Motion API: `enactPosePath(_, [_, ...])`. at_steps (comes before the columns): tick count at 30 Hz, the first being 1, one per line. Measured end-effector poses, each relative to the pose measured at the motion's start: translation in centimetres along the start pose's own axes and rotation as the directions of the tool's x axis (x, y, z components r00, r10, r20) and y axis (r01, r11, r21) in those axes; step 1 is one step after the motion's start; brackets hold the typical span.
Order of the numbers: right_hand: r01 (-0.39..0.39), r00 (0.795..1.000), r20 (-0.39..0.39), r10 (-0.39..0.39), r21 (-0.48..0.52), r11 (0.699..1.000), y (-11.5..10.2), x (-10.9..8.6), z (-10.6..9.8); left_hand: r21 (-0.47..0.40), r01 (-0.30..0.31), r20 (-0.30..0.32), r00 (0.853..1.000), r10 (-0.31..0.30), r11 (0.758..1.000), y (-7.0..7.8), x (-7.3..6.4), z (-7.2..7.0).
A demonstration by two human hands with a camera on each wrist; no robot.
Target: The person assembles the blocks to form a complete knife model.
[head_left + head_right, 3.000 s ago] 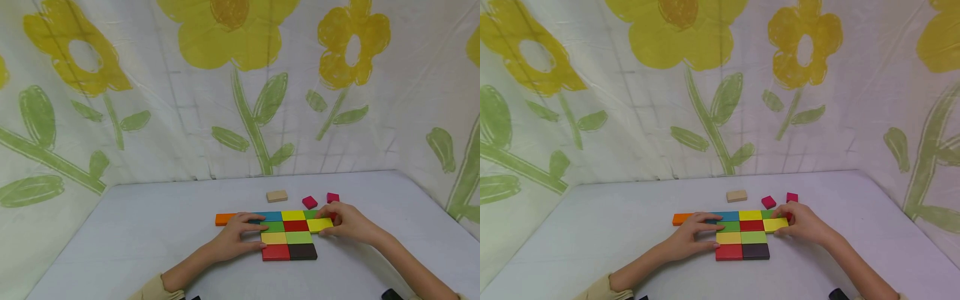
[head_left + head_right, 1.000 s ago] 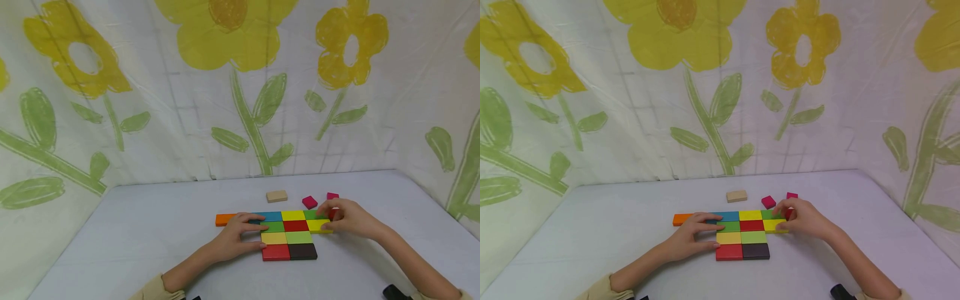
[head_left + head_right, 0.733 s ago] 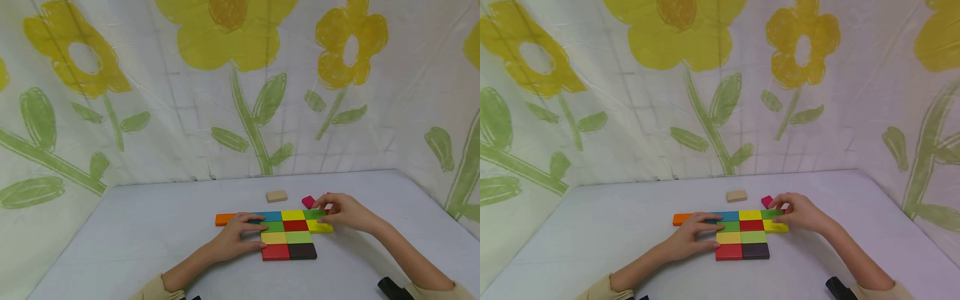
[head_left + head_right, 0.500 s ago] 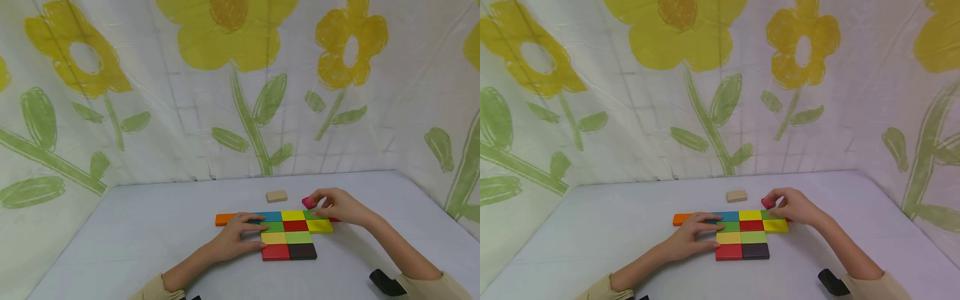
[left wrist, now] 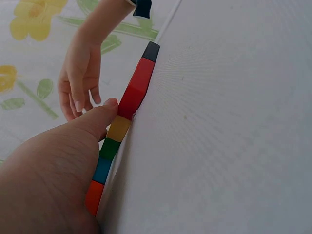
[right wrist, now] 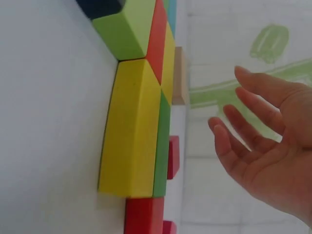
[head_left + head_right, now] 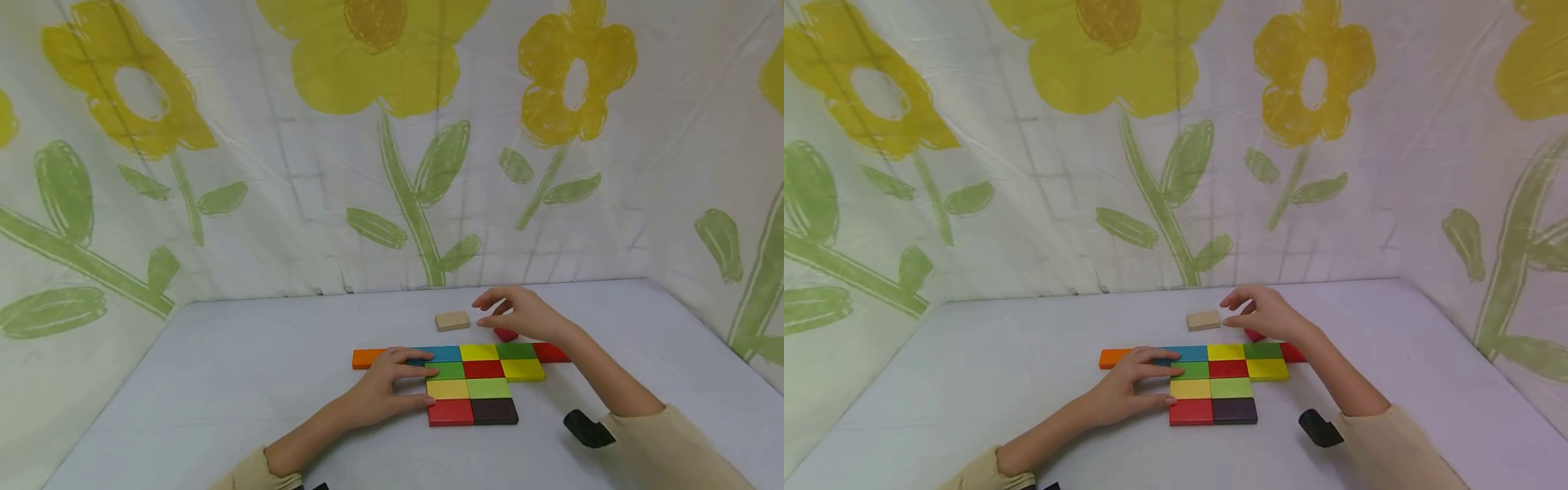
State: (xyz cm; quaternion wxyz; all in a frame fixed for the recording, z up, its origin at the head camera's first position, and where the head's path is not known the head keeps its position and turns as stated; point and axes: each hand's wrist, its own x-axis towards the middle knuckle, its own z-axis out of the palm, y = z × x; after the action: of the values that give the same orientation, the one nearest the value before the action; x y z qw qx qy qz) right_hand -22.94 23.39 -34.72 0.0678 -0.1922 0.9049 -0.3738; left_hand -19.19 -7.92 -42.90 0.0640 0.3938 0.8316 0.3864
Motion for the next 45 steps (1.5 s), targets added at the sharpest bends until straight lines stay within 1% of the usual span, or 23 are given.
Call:
enactPosePath(6, [-0.007,1.0,0.0,0.007,-0.008,1.0,-0.3,2.0,0.5,0.0,-0.005,-0.002,1.0,0.005,1.0,-0.1,0.0,0.0])
enactPosePath(9, [0.0,1.0,0.002,0.0,-0.004,1.0,0.0,2.9,0.9,-0.002,-0.008,-0.004,1.0,0.008,1.0,-0.1,-0.1,0.0])
enactPosePath(14, [0.012,1.0,0.006,-0.012,0.035,0.999,0.8,4.0,1.6,0.001,-0.004,-0.002,1.0,0.004,1.0,-0.1,-0.1,0.0])
enactPosePath(16, [0.003,1.0,0.014,-0.004,0.058,0.998,1.2,4.3,1.9,0.002,-0.004,-0.002,1.0,0.004,1.0,-0.1,-0.1,0.0])
enactPosePath(20, [-0.043,0.998,0.043,0.039,0.088,0.995,1.8,4.9,2.6,0.0,-0.006,-0.002,1.0,0.006,1.0,-0.1,-0.1,0.0])
enactPosePath(24, [-0.094,0.994,0.059,0.089,0.085,0.992,2.1,5.3,3.1,-0.002,-0.009,0.0,1.0,0.009,1.0,-0.1,-0.1,0.0])
enactPosePath(34, [-0.131,0.991,0.046,0.128,0.06,0.99,2.2,5.6,3.5,0.011,-0.015,0.0,1.0,0.015,1.0,0.0,-0.1,0.0])
enactPosePath(40, [-0.113,0.993,0.029,0.112,0.037,0.993,2.1,5.7,3.7,0.008,-0.016,-0.003,1.0,0.016,1.0,0.0,-0.1,-0.1])
enactPosePath(45, [-0.095,0.995,0.019,0.095,0.021,0.995,2.1,5.7,3.5,0.009,-0.021,-0.004,1.0,0.021,1.0,0.0,-0.1,-0.1])
